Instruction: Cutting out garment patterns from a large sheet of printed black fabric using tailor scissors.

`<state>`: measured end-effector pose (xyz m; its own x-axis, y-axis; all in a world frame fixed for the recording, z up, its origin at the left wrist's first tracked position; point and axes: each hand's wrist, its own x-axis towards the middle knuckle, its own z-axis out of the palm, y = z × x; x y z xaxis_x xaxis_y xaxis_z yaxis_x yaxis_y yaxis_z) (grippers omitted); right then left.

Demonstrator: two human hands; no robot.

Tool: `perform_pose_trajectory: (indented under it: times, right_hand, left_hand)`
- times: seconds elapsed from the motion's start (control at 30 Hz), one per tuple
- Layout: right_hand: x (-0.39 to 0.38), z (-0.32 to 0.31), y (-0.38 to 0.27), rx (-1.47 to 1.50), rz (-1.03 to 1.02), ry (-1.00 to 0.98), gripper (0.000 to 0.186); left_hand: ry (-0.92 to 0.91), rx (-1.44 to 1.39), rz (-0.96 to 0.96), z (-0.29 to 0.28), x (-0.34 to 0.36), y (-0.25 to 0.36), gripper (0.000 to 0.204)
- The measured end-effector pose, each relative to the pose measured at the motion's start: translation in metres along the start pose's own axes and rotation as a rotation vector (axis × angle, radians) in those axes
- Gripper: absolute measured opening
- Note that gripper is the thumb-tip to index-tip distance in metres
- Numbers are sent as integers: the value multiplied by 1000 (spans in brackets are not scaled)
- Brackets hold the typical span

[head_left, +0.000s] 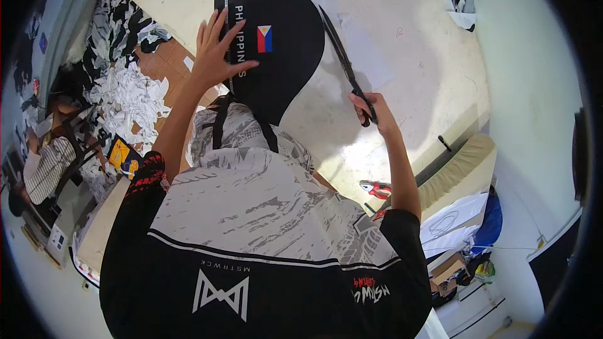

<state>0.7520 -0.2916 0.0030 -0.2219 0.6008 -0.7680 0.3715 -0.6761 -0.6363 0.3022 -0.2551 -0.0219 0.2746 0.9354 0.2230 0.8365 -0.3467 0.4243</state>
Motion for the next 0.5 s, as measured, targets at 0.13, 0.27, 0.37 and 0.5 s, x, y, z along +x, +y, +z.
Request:
perform_pose_trajectory:
  times: [0.13,0.27,0.37,0.5]
  right_hand:
    - [10,-11,-27,-70,-25,-67,51]
    - [21,-12,-45,-81,-14,-62,50]
    - [22,-12,-48,-126,7,-24,49]
    - [24,-21,-47,-212,-12,-23,48]
  left_hand:
    - [77,82,-74,16,29,6,105]
    - [65,138,-49,25,41,-1,110]
    - [61,128,-25,26,42,-8,111]
    - [55,126,-2,20,42,-11,110]
